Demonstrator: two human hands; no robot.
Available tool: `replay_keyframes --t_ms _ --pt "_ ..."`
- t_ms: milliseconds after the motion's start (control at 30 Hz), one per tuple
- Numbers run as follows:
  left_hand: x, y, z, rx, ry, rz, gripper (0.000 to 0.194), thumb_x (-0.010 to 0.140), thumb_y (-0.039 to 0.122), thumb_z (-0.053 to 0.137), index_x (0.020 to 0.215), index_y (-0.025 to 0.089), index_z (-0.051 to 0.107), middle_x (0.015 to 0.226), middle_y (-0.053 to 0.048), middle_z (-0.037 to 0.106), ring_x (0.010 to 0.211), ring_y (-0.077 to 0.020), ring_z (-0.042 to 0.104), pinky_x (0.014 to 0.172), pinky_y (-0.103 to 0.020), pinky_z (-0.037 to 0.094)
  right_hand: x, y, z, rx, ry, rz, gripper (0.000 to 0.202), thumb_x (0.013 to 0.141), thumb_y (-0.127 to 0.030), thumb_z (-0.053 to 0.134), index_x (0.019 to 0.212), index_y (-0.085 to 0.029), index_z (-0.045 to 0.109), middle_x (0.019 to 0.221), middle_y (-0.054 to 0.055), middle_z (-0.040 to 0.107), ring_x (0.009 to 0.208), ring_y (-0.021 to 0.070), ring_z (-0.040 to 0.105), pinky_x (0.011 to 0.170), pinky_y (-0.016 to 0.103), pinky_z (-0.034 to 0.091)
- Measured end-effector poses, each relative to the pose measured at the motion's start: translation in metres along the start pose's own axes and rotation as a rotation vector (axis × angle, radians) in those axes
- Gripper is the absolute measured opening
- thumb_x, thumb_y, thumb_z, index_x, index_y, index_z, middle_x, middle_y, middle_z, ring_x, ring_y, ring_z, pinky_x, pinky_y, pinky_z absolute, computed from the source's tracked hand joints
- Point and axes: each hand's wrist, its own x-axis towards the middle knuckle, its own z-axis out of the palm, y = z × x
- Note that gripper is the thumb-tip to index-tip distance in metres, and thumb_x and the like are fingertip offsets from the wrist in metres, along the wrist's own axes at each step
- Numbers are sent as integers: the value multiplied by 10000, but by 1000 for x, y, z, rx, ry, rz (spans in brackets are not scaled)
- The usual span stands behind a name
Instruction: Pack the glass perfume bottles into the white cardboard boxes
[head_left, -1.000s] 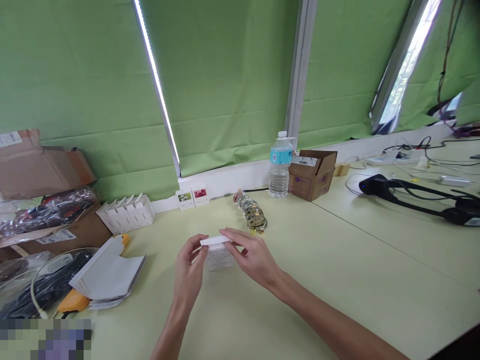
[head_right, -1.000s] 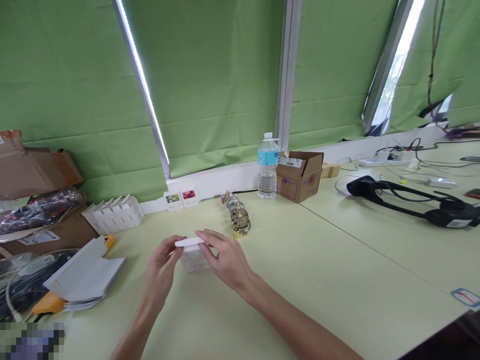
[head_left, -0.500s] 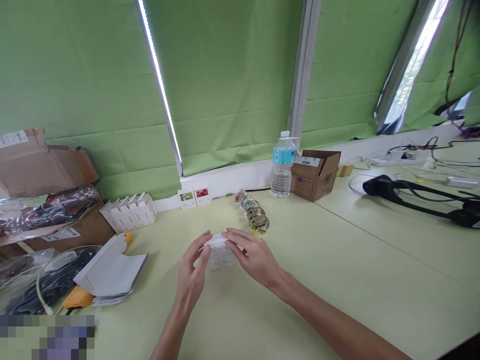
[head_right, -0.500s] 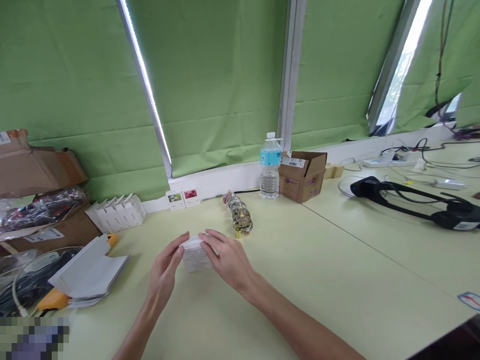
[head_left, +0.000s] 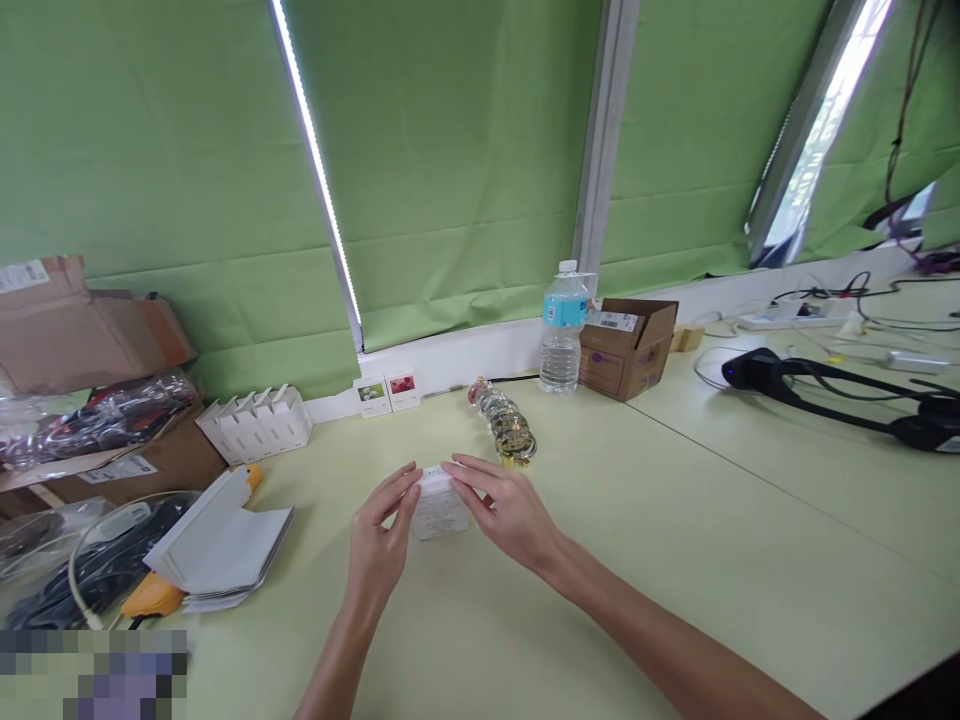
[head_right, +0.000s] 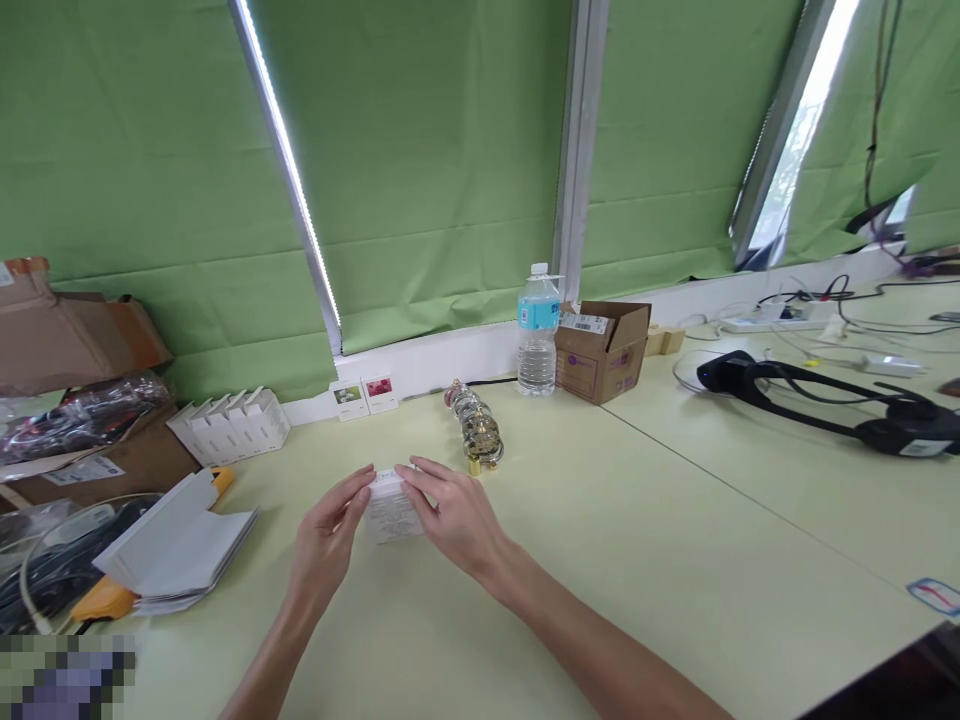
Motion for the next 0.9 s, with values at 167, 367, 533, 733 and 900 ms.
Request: replay_keyframes --t_ms 167,367,533,733,900 --pt "-3 -2 -4 167 -8 121 308 877 359 512 1160 313 626 1318 -30 556 1224 -222 509 949 -355 489 0 2 0 -106 -17 -26 360 951 -329 402 1281 -326 543 1301 24 569 1085 202 609 792 307 542" --pt "-3 -18 -4 291 -26 253 377 863 333 544 1241 335 549 1345 -13 528 1201 -212 530 967 -359 490 -1 5 5 -236 -42 -65 367 945 -337 408 1280 -295 554 1333 55 539 972 222 658 779 342 533" --pt "-4 -24 1 353 14 302 371 880 316 516 1251 319 537 1292 -40 565 1187 -213 537 982 -362 470 -1 3 5 -295 -57 -64 367 957 -326 374 1273 -301 559 1326 67 545 961 223 660 729 314 525" --pt "-7 -20 9 222 56 147 314 876 381 500 1157 255 565 1190 -82 560 1046 -204 587 840 -345 526 -3 2 8 -230 -106 16 479 945 -285 376 1423 -276 346 1231 85 614 941 220 656 725 309 504" --pt "-8 -10 10 187 144 -32 492 802 469 580 1219 236 466 1045 -69 600 800 -187 622 698 -335 515 -9 0 17 -78 -179 245 673 888 -338 474 1475 -212 169 1126 124 658 865 241 672 691 310 485"
